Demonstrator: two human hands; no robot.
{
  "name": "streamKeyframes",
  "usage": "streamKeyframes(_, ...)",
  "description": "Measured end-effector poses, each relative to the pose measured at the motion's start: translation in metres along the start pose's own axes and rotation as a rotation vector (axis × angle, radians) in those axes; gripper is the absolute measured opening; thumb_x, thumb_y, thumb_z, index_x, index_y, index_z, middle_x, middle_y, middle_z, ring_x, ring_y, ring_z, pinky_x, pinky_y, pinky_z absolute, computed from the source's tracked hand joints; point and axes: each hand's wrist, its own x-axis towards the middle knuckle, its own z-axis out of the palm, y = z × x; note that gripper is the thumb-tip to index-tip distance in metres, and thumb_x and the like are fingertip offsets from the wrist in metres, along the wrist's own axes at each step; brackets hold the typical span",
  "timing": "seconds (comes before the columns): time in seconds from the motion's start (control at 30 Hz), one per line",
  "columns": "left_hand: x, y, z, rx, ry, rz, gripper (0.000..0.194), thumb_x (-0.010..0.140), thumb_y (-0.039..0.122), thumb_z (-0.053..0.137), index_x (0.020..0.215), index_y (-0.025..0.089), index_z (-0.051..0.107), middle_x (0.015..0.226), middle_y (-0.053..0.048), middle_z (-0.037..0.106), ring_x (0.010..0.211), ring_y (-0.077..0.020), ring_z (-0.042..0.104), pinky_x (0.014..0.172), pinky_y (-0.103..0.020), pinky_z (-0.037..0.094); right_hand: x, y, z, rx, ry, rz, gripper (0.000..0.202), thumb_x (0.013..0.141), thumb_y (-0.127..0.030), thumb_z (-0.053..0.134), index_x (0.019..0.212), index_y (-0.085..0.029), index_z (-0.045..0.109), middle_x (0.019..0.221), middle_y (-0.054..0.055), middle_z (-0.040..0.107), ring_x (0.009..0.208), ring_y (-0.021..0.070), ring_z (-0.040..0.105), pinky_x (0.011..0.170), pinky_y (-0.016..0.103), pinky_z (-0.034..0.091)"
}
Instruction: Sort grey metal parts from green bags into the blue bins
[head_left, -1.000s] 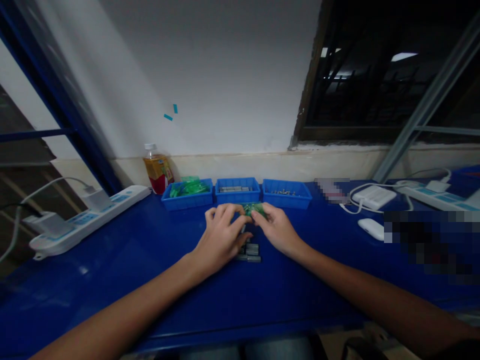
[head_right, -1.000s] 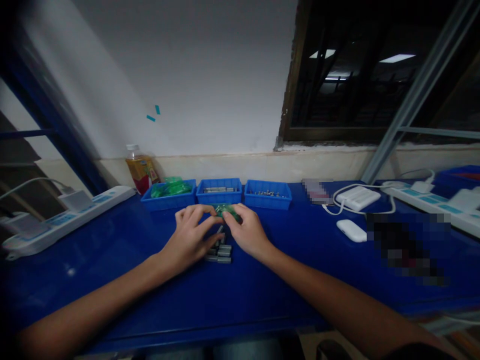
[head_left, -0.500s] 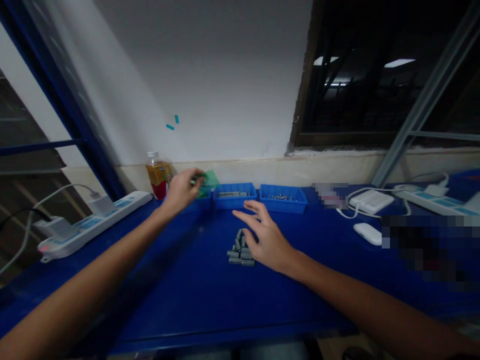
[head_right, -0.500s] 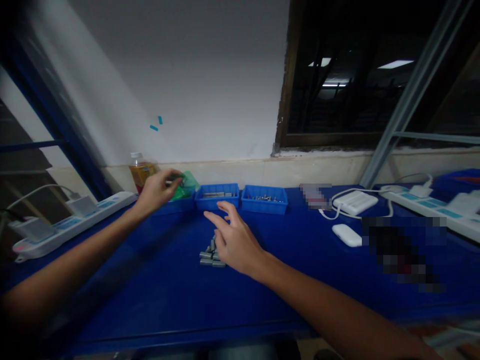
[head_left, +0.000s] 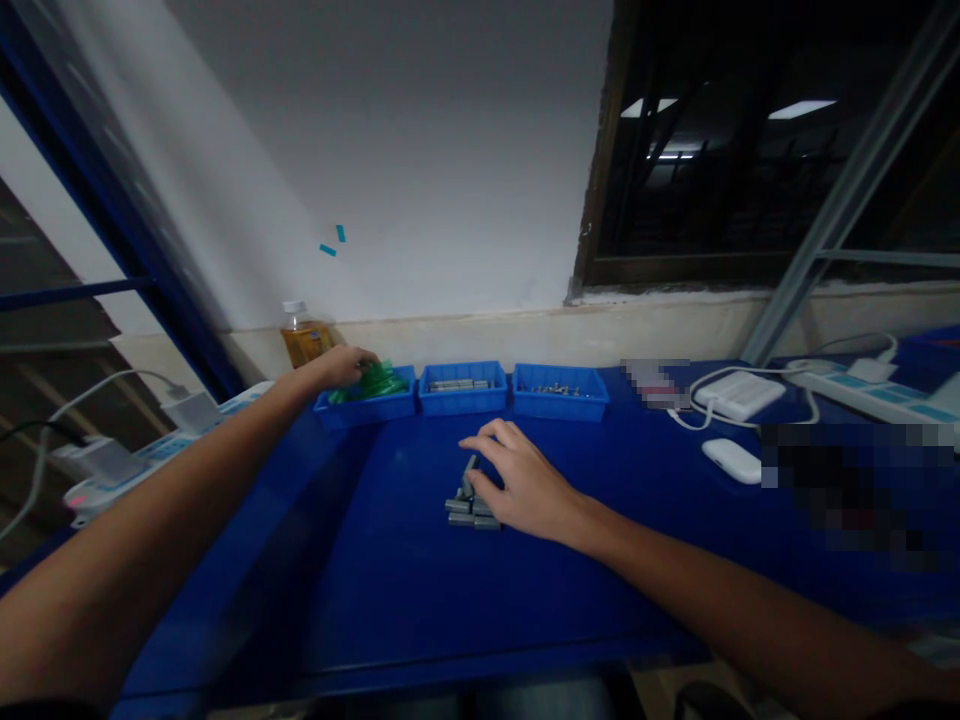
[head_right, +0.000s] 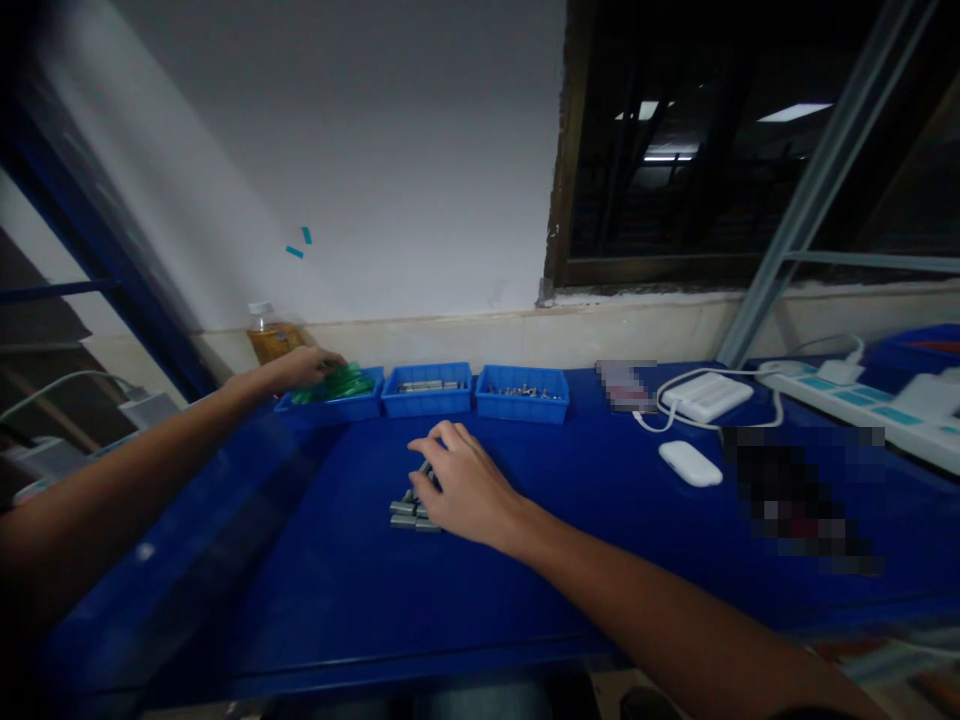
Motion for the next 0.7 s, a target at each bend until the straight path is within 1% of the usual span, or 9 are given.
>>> streamKeyframes(0.13, -0.002, 0.017, -0.002, 0.179, -0.081, -0.065, 0.05, 0.065, 0.015, 0.055, 0.113, 0.02, 0.065, 0.108, -0.01, 0.069, 0.101, -0.0275, 0.06, 0.089, -0.035, 0.043, 0.005, 0.018, 0.001, -0.064, -0.002, 0.024, 0.028, 0.087, -0.023, 0.052, 0.114, -0.017, 0.059, 0.101, 0.009, 0.059, 0.101, 0.0217, 0.05, 0.089, 0.04, 0.043)
streamKeyframes(0.3, -0.016, 0.043, 0.001, 0.243, -0.029, -0.106, 0.035, 0.072, 0.014, 0.052, 0.104, 0.016, 0.068, 0.108, -0.018, 0.065, 0.11, -0.0364, 0.049, 0.091, -0.054, 0.035, 0.008, 0.057, -0.004, -0.16, -0.048, 0.129, 0.026, 0.087, -0.015, 0.049, 0.109, -0.013, 0.062, 0.1, 0.011, 0.06, 0.098, 0.022, 0.051, 0.091, 0.039, 0.04)
streamKeyframes(0.37, -0.03, 0.056, 0.002, 0.261, 0.061, -0.128, 0.035, 0.078, 0.014, 0.046, 0.106, 0.012, 0.066, 0.115, -0.021, 0.061, 0.113, -0.0378, 0.044, 0.09, -0.057, 0.033, 0.008, 0.067, -0.007, -0.174, -0.101, 0.158, 0.03, 0.085, -0.015, 0.052, 0.114, -0.011, 0.06, 0.104, 0.013, 0.058, 0.1, 0.0228, 0.05, 0.092, 0.039, 0.039)
streamKeyframes(0.4, -0.038, 0.065, 0.002, 0.266, 0.141, -0.14, 0.037, 0.08, 0.014, 0.042, 0.111, 0.01, 0.062, 0.12, -0.023, 0.056, 0.114, -0.0388, 0.042, 0.089, -0.057, 0.033, 0.007, 0.07, -0.007, -0.174, -0.123, 0.157, 0.033, 0.084, -0.016, 0.054, 0.116, -0.011, 0.059, 0.105, 0.013, 0.058, 0.1, 0.0232, 0.05, 0.092, 0.039, 0.039)
streamKeyframes(0.43, -0.048, 0.074, 0.003, 0.258, 0.279, -0.145, 0.04, 0.081, 0.015, 0.041, 0.116, 0.009, 0.058, 0.124, -0.024, 0.053, 0.115, -0.0389, 0.041, 0.088, -0.056, 0.033, 0.007, 0.071, -0.007, -0.171, -0.142, 0.146, 0.035, 0.084, -0.018, 0.056, 0.118, -0.011, 0.058, 0.106, 0.013, 0.057, 0.1, 0.0236, 0.05, 0.092, 0.04, 0.039)
streamKeyframes(0.47, -0.058, 0.085, 0.004, 0.237, 0.421, -0.129, 0.042, 0.083, 0.016, 0.039, 0.122, 0.01, 0.054, 0.128, -0.023, 0.05, 0.115, -0.0383, 0.04, 0.088, -0.055, 0.033, 0.007, 0.071, -0.006, -0.167, -0.155, 0.131, 0.036, 0.084, -0.021, 0.057, 0.119, -0.013, 0.058, 0.105, 0.013, 0.057, 0.1, 0.0237, 0.05, 0.091, 0.04, 0.039)
streamKeyframes(0.53, -0.079, 0.11, 0.007, 0.154, 0.592, -0.046, 0.042, 0.087, 0.019, 0.037, 0.127, 0.014, 0.049, 0.129, -0.019, 0.049, 0.116, -0.0356, 0.04, 0.089, -0.053, 0.033, 0.008, 0.07, -0.003, -0.151, -0.165, 0.095, 0.032, 0.083, -0.023, 0.059, 0.114, -0.015, 0.06, 0.103, 0.012, 0.058, 0.098, 0.0234, 0.05, 0.089, 0.039, 0.04)
streamKeyframes(0.6, -0.098, 0.136, 0.015, 0.037, 0.626, 0.095, 0.038, 0.089, 0.021, 0.039, 0.125, 0.016, 0.05, 0.125, -0.016, 0.052, 0.114, -0.0319, 0.043, 0.091, -0.049, 0.033, 0.009, 0.068, 0.001, -0.133, -0.163, 0.068, 0.022, 0.083, -0.018, 0.057, 0.105, -0.016, 0.064, 0.099, 0.01, 0.06, 0.096, 0.0221, 0.05, 0.088, 0.038, 0.039)
streamKeyframes(0.7, -0.119, 0.165, 0.032, -0.161, 0.534, 0.263, 0.033, 0.091, 0.024, 0.04, 0.121, 0.019, 0.051, 0.119, -0.011, 0.057, 0.109, -0.0267, 0.048, 0.089, -0.044, 0.037, 0.011, 0.064, 0.005, -0.113, -0.149, 0.04, 0.02, 0.081, -0.006, 0.051, 0.094, -0.015, 0.063, 0.094, 0.008, 0.061, 0.091, 0.0196, 0.052, 0.085, 0.034, 0.04)
